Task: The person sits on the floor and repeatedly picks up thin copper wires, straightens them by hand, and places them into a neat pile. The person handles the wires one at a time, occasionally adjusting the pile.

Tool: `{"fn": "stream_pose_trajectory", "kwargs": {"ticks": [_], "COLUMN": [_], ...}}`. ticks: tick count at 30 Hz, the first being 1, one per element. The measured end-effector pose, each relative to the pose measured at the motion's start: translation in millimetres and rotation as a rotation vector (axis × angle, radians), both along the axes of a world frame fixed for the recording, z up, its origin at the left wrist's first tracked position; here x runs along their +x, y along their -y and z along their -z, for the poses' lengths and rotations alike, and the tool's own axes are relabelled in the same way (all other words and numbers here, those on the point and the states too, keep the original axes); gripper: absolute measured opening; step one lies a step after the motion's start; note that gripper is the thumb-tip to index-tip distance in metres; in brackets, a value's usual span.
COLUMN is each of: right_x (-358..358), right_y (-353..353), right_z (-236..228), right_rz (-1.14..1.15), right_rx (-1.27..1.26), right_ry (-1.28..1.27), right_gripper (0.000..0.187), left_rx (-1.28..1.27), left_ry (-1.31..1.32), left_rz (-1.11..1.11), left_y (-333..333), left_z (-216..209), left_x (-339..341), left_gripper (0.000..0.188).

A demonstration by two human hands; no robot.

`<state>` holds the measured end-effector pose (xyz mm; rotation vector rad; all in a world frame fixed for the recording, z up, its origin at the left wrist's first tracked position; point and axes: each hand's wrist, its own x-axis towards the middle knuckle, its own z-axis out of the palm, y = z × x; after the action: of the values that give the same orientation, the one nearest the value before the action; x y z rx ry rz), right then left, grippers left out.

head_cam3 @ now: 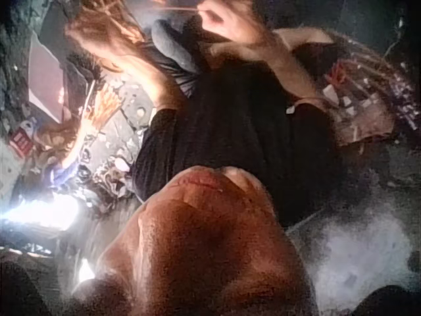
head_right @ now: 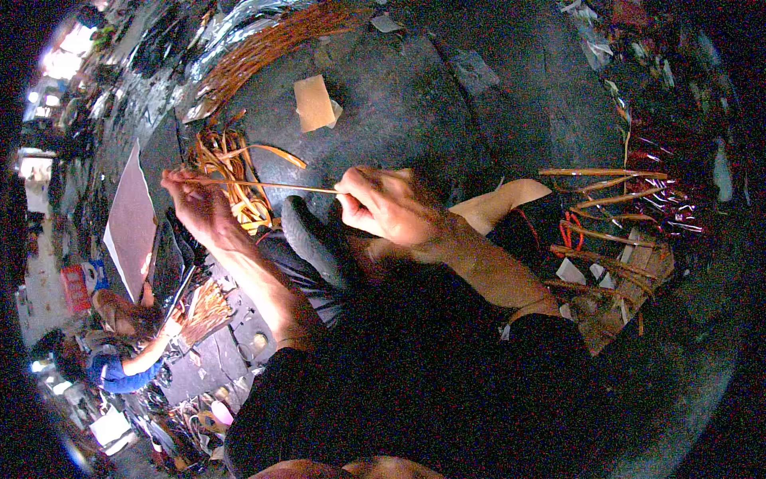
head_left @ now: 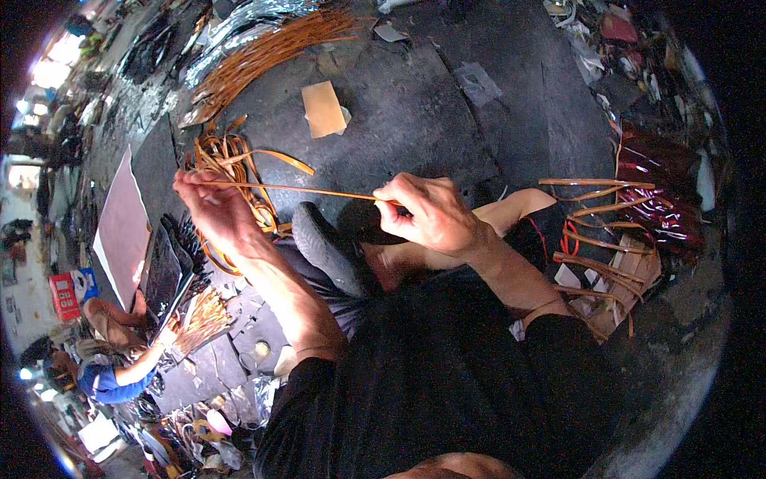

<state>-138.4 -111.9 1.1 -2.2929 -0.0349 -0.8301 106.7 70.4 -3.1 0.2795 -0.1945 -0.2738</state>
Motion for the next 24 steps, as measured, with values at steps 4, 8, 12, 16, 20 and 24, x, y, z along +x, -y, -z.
{"fn": "stream_pose_trajectory", "kwargs": {"ticks": [4,8,12,16,20,24], "right_x": [-12.4,-17.3,-29.6,-40.0,-46.5,-57.4], "right_y": [4.1,7.4,11.3,21.3,23.3,27.9], "right_z": [4.8,2.5,13.0,14.8,13.1,17.9], "right_rz": [-0.038,0.016,0.010,0.024,0.011,0.069], "right_rx": [-0.007,0.013,-0.063,-0.101,-0.090,-0.097], "right_ry": [-0.037,-0.017,-0.040,-0.056,-0.065,-0.109], "right_gripper": [0.020,0.016,0.017,0.018,0.016,0.013], "left_rx": [0.026,0.046,0.097,0.142,0.203,0.262], "left_ry": [-0.010,-0.014,-0.004,-0.026,-0.038,-0.025], "left_rz": [0.025,0.017,0.020,-0.036,-0.051,-0.083], "left_y": [-21.3,-35.1,-48.2,-54.5,-46.4,-62.6], "left_z": [6.1,21.4,32.5,47.9,55.1,72.3], "left_x": [28.7,54.9,81.8,100.3,103.7,124.6], "left_gripper": [0.015,0.015,0.015,0.016,0.019,0.022]}}
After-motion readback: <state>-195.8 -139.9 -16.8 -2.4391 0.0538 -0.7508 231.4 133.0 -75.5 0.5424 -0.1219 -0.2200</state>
